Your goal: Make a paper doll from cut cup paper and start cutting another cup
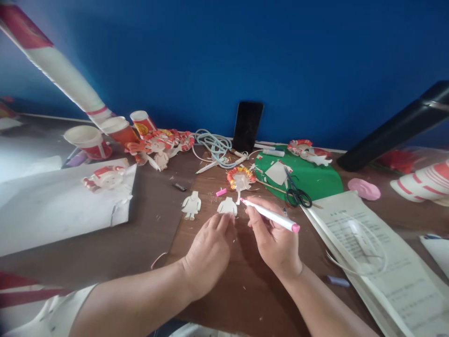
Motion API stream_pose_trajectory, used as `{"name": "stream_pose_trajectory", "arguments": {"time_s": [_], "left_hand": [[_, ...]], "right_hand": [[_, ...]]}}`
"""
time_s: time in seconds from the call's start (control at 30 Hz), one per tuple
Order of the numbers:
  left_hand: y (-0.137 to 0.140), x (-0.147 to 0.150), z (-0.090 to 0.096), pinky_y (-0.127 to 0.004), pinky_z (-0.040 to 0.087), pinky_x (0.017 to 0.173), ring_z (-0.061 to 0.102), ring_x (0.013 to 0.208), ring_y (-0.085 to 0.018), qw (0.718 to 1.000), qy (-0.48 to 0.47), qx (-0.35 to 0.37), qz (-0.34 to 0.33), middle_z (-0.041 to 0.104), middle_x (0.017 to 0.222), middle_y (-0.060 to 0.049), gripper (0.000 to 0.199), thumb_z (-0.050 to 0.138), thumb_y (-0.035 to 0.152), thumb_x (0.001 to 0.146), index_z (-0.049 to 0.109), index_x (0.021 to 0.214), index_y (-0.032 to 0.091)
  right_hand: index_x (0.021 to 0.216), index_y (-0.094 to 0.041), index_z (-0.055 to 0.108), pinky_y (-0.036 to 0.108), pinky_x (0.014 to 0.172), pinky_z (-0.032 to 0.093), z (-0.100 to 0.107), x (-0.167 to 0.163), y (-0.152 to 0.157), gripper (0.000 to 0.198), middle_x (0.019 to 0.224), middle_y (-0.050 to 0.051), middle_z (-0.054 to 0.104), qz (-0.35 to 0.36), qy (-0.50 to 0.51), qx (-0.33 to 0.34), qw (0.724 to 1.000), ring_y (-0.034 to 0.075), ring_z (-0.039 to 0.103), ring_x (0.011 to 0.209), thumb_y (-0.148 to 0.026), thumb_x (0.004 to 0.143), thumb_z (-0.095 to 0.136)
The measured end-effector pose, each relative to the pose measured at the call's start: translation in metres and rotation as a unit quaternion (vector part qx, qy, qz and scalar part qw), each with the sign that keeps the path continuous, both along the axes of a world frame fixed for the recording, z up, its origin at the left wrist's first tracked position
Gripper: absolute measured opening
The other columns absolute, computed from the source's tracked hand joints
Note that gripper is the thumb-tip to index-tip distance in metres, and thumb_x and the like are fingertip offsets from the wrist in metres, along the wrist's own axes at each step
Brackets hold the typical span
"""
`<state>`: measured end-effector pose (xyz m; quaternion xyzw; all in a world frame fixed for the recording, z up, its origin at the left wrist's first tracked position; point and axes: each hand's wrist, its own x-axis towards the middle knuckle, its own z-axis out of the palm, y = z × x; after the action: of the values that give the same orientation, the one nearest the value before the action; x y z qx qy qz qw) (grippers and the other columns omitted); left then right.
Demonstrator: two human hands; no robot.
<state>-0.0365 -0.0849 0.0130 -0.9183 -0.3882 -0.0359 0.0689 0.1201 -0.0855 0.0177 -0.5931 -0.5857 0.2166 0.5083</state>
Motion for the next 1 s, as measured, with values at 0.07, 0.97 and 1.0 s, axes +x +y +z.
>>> {"name": "stream_pose_trajectory", "arguments": {"time_s": [0.07,0.97,1.0], "left_hand": [[-0.001,0.001,-0.001,-0.036,0.049,0.086,0.056,0.101,-0.024,1.000,0.012,0.005,-0.005,0.063,0.112,-0.018,0.034,0.051,0.020,0.085,0.065,0.112,0.005],[-0.007,0.006,-0.006,-0.037,0.046,0.100,0.052,0.127,-0.025,0.999,0.038,-0.022,0.009,0.056,0.134,-0.021,0.045,0.037,0.018,0.091,0.058,0.128,0.003],[-0.007,0.006,-0.006,-0.037,0.046,0.100,0.052,0.127,-0.025,0.999,0.038,-0.026,0.008,0.056,0.135,-0.021,0.045,0.037,0.018,0.091,0.057,0.128,0.003]], "right_hand": [[0.111,-0.021,0.065,0.027,0.056,0.055,0.008,-0.004,0.004,0.028,0.090,0.006,0.070,0.005,-0.011,-0.020,1.000,0.014,0.063,0.061,-0.037,0.089,0.060],[0.098,-0.020,0.063,0.032,0.074,0.052,-0.021,-0.008,0.042,0.023,0.090,0.009,0.073,0.011,-0.216,-0.017,0.976,0.023,0.069,0.082,-0.038,0.093,0.051],[0.099,-0.020,0.063,0.032,0.074,0.052,-0.021,-0.008,0.042,0.023,0.090,0.009,0.073,0.010,-0.221,-0.016,0.975,0.023,0.069,0.082,-0.038,0.092,0.051]]}}
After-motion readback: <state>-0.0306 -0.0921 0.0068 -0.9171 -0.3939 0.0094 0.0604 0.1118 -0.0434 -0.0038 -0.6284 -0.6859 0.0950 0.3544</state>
